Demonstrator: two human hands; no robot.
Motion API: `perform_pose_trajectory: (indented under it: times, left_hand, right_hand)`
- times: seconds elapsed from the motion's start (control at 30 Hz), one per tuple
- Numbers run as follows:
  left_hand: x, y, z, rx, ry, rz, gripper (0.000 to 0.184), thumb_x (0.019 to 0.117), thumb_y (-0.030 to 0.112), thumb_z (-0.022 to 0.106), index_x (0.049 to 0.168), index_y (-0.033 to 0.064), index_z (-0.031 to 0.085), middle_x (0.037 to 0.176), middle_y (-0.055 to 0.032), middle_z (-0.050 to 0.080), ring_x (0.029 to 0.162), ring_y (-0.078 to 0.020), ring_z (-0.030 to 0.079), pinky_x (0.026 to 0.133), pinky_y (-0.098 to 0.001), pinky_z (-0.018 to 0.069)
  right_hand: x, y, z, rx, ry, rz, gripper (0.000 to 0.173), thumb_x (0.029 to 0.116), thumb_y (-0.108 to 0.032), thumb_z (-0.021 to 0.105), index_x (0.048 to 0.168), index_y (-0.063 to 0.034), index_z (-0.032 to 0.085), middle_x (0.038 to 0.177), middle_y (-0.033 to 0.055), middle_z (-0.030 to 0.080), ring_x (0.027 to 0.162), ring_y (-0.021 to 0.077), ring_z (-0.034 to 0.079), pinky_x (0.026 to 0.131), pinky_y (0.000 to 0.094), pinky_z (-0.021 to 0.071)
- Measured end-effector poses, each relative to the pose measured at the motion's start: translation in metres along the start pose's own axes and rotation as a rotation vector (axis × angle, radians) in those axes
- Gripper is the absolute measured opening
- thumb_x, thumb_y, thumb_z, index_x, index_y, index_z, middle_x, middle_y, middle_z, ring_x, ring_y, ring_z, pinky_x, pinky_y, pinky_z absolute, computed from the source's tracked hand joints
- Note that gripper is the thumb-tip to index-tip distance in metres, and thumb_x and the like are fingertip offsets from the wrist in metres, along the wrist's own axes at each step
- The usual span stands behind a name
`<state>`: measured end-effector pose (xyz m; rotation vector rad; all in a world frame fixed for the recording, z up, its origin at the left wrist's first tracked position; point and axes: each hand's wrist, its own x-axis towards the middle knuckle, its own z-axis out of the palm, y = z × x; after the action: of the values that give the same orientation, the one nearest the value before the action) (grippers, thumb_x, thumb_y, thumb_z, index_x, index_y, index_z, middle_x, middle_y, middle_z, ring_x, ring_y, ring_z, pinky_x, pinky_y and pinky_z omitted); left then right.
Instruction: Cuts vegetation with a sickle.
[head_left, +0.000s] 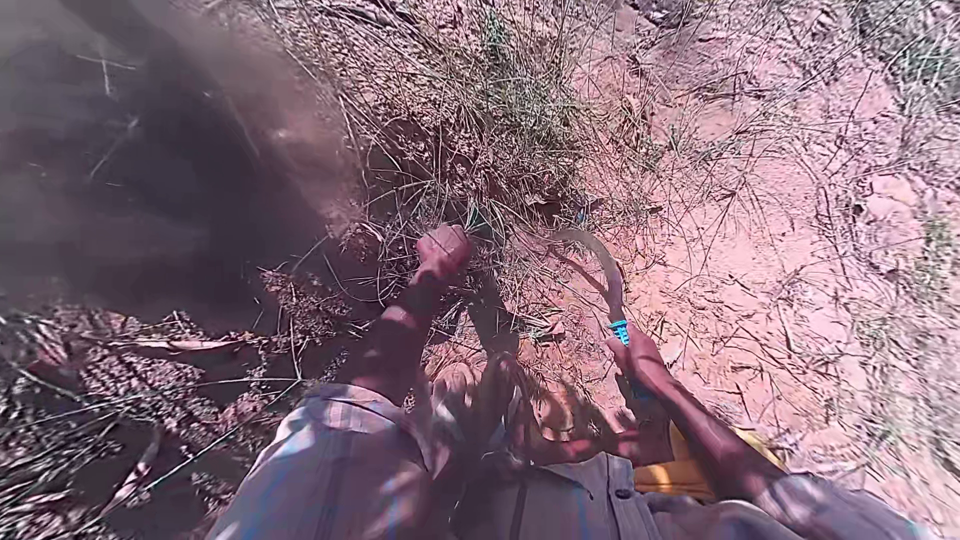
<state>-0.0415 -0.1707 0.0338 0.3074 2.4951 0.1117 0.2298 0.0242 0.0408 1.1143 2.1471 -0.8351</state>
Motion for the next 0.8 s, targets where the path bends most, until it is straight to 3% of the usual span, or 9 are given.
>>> perform_pose_trajectory:
  times: [0.1, 0.2, 0.27, 0.33, 0.4, 0.47, 0.63, 0.73, 0.8]
  left_hand:
    - [0.000, 0.015, -0.017, -0.104, 0.068, -0.002, 0.078, 0.1044, 0.059, 0.048, 0.141, -0.0101, 0.052, 0.144, -0.0379, 0.050, 0.134, -0.0560, 0.049, 0.104, -0.0723, 0.0404]
    - [-0.001, 0.047, -0.051, -0.194, 0.182, -0.026, 0.085, 0.1025, 0.068, 0.042, 0.137, -0.0087, 0.057, 0.144, -0.0364, 0.051, 0.139, -0.0528, 0.046, 0.108, -0.0712, 0.0359]
    - [0.021, 0.065, -0.049, -0.216, 0.280, -0.028, 0.079, 0.1028, 0.063, 0.046, 0.140, -0.0068, 0.055, 0.147, -0.0347, 0.049, 0.143, -0.0506, 0.042, 0.111, -0.0709, 0.0315]
    - [0.054, 0.075, -0.031, -0.191, 0.320, -0.011, 0.076, 0.1023, 0.050, 0.057, 0.154, -0.0023, 0.039, 0.162, -0.0295, 0.033, 0.152, -0.0471, 0.029, 0.117, -0.0722, 0.0221]
    - [0.088, 0.072, 0.002, -0.155, 0.369, 0.040, 0.093, 0.0950, 0.035, 0.070, 0.163, 0.0002, 0.017, 0.171, -0.0264, 0.009, 0.159, -0.0453, 0.007, 0.120, -0.0737, 0.0063]
    - [0.101, 0.066, 0.025, -0.163, 0.413, 0.093, 0.105, 0.0864, 0.019, 0.077, 0.164, -0.0011, 0.010, 0.172, -0.0257, 0.000, 0.160, -0.0427, -0.002, 0.122, -0.0696, 0.0057]
    - [0.098, 0.017, 0.046, -0.275, 0.569, 0.158, 0.060, 0.1072, 0.014, 0.047, 0.159, -0.0074, 0.026, 0.167, -0.0304, 0.021, 0.156, -0.0472, 0.019, 0.121, -0.0670, 0.0188]
    - [0.085, 0.005, 0.012, -0.209, 0.443, 0.029, 0.052, 0.1111, 0.014, 0.031, 0.156, -0.0107, 0.028, 0.160, -0.0363, 0.031, 0.149, -0.0533, 0.031, 0.116, -0.0691, 0.0258]
    - [0.071, 0.004, 0.005, -0.155, 0.360, -0.041, 0.048, 0.1107, 0.013, 0.034, 0.148, -0.0162, 0.037, 0.148, -0.0401, 0.044, 0.140, -0.0549, 0.044, 0.110, -0.0687, 0.0361]
  right_hand:
    - [0.003, -0.007, -0.006, 0.064, 0.056, -0.009, 0.046, 0.1071, -0.025, 0.053, 0.144, 0.0016, 0.047, 0.117, 0.0247, 0.066, 0.105, 0.0353, 0.067, 0.094, 0.0506, 0.0508]
    - [0.015, -0.011, -0.007, 0.040, 0.099, -0.073, 0.048, 0.1064, -0.024, 0.054, 0.146, 0.0015, 0.047, 0.122, 0.0257, 0.065, 0.112, 0.0370, 0.066, 0.098, 0.0519, 0.0486]
    - [0.020, -0.005, -0.002, 0.061, 0.106, -0.087, 0.047, 0.1060, -0.024, 0.054, 0.145, 0.0015, 0.047, 0.117, 0.0238, 0.066, 0.105, 0.0346, 0.067, 0.094, 0.0501, 0.0503]
    - [0.022, -0.002, 0.000, 0.114, 0.110, -0.089, 0.047, 0.1059, -0.023, 0.055, 0.145, 0.0017, 0.047, 0.114, 0.0234, 0.066, 0.100, 0.0332, 0.068, 0.091, 0.0487, 0.0517]
    - [0.021, 0.001, -0.001, 0.144, 0.110, -0.080, 0.046, 0.1055, -0.023, 0.056, 0.143, 0.0020, 0.049, 0.113, 0.0233, 0.067, 0.098, 0.0328, 0.068, 0.090, 0.0485, 0.0525]
    - [0.018, 0.000, -0.005, 0.154, 0.126, -0.064, 0.045, 0.1053, -0.022, 0.057, 0.142, 0.0026, 0.050, 0.114, 0.0241, 0.067, 0.100, 0.0338, 0.068, 0.092, 0.0494, 0.0518]
    - [0.020, 0.005, -0.003, 0.242, 0.211, -0.135, 0.042, 0.1040, -0.020, 0.057, 0.138, 0.0040, 0.054, 0.106, 0.0209, 0.067, 0.088, 0.0290, 0.068, 0.083, 0.0461, 0.0545]
    - [0.021, -0.010, -0.006, 0.255, 0.207, -0.172, 0.043, 0.1041, -0.020, 0.057, 0.138, 0.0052, 0.053, 0.109, 0.0229, 0.067, 0.094, 0.0311, 0.067, 0.088, 0.0472, 0.0525]
    - [0.022, -0.023, -0.007, 0.241, 0.184, -0.216, 0.042, 0.1045, -0.021, 0.056, 0.137, 0.0052, 0.053, 0.105, 0.0216, 0.068, 0.091, 0.0298, 0.068, 0.086, 0.0461, 0.0533]
